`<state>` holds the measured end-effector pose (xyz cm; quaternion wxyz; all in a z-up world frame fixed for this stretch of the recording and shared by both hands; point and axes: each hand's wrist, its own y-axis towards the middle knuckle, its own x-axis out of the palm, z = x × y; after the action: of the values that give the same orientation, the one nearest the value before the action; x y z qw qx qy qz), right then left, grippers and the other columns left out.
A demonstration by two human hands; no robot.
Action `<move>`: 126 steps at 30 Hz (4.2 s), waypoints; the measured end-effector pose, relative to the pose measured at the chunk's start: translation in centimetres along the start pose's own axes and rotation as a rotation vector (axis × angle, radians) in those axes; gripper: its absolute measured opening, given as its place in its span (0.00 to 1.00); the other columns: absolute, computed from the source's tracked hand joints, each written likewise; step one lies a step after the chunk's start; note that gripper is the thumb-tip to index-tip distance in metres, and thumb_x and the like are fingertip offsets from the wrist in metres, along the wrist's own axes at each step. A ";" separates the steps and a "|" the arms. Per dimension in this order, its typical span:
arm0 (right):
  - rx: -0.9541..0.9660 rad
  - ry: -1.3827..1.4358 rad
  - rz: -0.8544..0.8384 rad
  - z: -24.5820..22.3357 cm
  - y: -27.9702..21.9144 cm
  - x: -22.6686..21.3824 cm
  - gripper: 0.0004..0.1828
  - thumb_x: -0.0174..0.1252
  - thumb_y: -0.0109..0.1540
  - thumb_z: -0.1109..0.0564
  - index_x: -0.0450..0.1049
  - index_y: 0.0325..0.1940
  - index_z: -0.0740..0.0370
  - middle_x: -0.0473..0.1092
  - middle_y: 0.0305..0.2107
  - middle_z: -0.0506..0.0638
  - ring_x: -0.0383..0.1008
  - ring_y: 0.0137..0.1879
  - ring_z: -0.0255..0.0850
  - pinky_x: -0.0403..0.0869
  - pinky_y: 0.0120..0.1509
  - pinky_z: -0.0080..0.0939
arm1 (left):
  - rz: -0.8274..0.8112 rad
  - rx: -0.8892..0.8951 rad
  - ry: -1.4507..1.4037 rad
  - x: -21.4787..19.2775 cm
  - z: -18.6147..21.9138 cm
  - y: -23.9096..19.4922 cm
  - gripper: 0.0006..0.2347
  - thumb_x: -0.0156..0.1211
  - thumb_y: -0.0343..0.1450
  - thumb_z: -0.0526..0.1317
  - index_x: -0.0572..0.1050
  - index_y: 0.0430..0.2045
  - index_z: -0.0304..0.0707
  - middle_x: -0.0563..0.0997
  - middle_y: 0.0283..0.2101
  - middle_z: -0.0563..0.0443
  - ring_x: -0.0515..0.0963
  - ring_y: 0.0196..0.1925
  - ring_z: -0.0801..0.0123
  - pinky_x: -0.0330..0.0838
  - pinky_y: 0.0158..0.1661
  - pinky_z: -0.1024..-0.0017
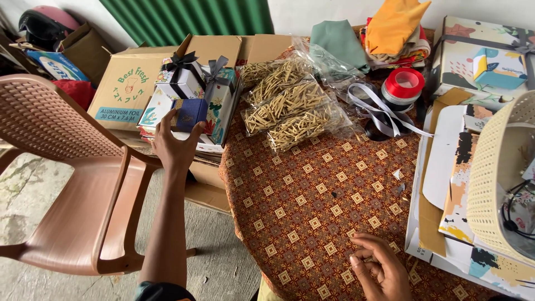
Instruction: Assembling a cardboard gift box and filling it with shredded paper
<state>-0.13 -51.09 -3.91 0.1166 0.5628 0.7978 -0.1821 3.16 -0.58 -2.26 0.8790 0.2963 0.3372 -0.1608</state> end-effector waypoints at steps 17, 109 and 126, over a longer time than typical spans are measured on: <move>-0.002 -0.013 0.040 -0.6 -0.1 0.3 0.19 0.61 0.58 0.55 0.81 0.53 0.54 0.77 0.57 0.46 0.83 0.43 0.37 0.83 0.36 0.33 | -0.022 0.006 -0.017 -0.3 0.4 -0.2 0.31 0.70 0.61 0.63 0.73 0.56 0.56 0.78 0.55 0.48 0.74 0.58 0.55 0.58 0.55 0.46; -0.464 -0.293 0.541 -3.7 -1.7 -10.8 0.12 0.59 0.61 0.56 0.75 0.47 0.63 0.74 0.52 0.58 0.80 0.40 0.36 0.83 0.43 0.32 | -0.928 0.999 -0.516 9.4 25.5 -25.3 0.16 0.61 0.74 0.39 0.73 0.56 0.39 0.78 0.54 0.40 0.86 0.30 0.64 0.71 0.55 0.41; -0.449 -0.818 0.788 -1.2 -0.1 -16.9 0.15 0.73 0.60 0.55 0.76 0.43 0.65 0.71 0.45 0.56 0.75 0.45 0.44 0.77 0.49 0.43 | -1.121 1.155 -0.470 8.0 26.0 -25.6 0.29 0.63 0.70 0.54 0.65 0.65 0.47 0.57 0.71 0.40 0.80 0.53 0.45 0.60 0.60 0.31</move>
<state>5.52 -65.05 3.81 0.5878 0.6618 0.4391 -0.1538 9.50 -37.41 -2.79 0.4264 0.4473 0.1073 -0.7788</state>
